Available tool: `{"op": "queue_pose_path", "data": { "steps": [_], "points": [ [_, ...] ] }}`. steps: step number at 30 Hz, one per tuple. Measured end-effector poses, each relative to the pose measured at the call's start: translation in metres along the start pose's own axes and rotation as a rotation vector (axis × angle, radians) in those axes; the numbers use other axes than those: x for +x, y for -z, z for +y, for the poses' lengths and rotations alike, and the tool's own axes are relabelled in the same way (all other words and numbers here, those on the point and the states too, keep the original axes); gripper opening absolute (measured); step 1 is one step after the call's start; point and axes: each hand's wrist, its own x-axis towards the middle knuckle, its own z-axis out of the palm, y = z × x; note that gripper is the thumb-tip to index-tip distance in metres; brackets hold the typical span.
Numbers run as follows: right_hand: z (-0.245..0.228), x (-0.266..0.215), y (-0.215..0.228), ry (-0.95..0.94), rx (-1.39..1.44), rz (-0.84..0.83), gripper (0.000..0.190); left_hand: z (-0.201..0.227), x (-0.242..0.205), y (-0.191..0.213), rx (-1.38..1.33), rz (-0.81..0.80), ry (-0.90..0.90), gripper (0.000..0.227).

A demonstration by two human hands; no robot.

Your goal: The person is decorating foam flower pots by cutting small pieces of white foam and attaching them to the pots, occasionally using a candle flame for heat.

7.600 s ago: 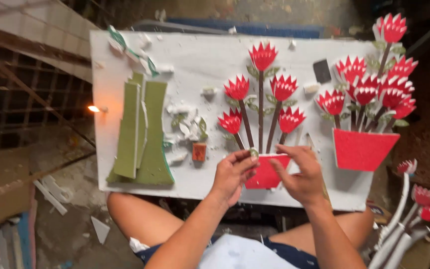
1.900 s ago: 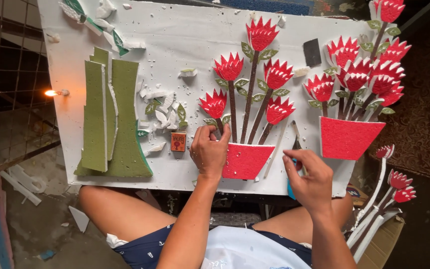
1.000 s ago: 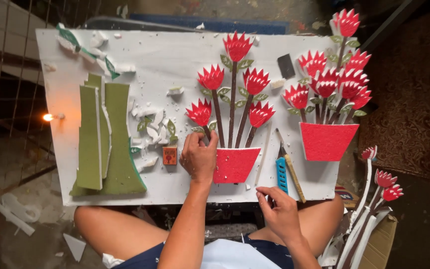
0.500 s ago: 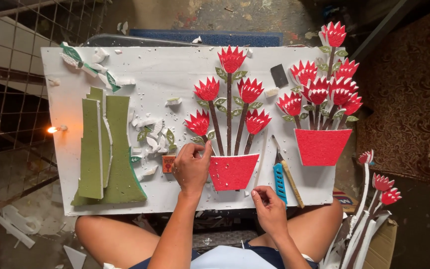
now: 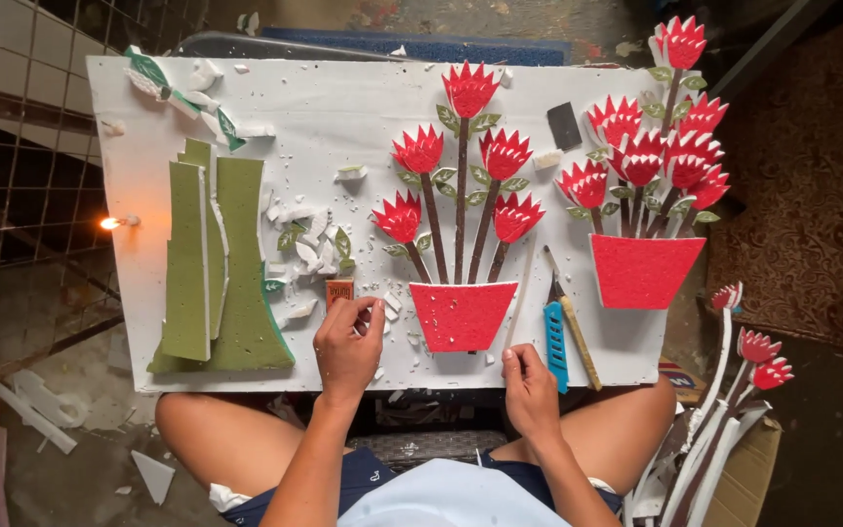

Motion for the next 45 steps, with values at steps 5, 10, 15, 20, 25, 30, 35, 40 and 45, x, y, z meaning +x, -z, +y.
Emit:
{"op": "queue_pose_path", "data": {
  "steps": [5, 10, 15, 20, 25, 30, 35, 40, 45],
  "points": [
    [-0.010, -0.003, 0.003, -0.025, 0.000, -0.018, 0.035, -0.007, -0.019, 0.002, -0.080, -0.071, 0.003, 0.003],
    [0.002, -0.003, -0.001, 0.062, -0.014, 0.046, 0.029, -0.017, -0.040, 0.009, -0.098, -0.077, 0.131, 0.004],
    [-0.001, 0.000, -0.001, 0.057, -0.003, 0.042, 0.028, -0.041, -0.054, 0.008, -0.116, -0.164, 0.290, 0.017],
    [0.003, -0.002, 0.002, 0.039, -0.023, -0.003, 0.020, -0.034, -0.049, 0.019, -0.105, -0.125, 0.281, 0.016],
    [0.002, -0.005, 0.001, 0.044, -0.017, -0.013, 0.013, -0.034, -0.036, 0.033, -0.107, -0.052, 0.256, 0.014],
    [0.009, 0.000, -0.001, 0.041, -0.027, -0.019, 0.013, -0.037, -0.018, 0.052, -0.030, 0.039, 0.183, 0.011],
    [0.003, -0.003, 0.001, 0.045, -0.031, -0.029, 0.015, -0.067, 0.026, 0.051, 0.149, 0.107, 0.032, 0.007],
    [-0.003, -0.004, 0.000, 0.046, -0.037, -0.026, 0.017, -0.045, 0.097, 0.066, 0.269, 0.059, -0.143, 0.023],
    [-0.004, -0.005, 0.002, 0.027, -0.032, -0.021, 0.015, -0.073, 0.130, 0.054, 0.460, -0.061, -0.206, 0.031]
  ]
}}
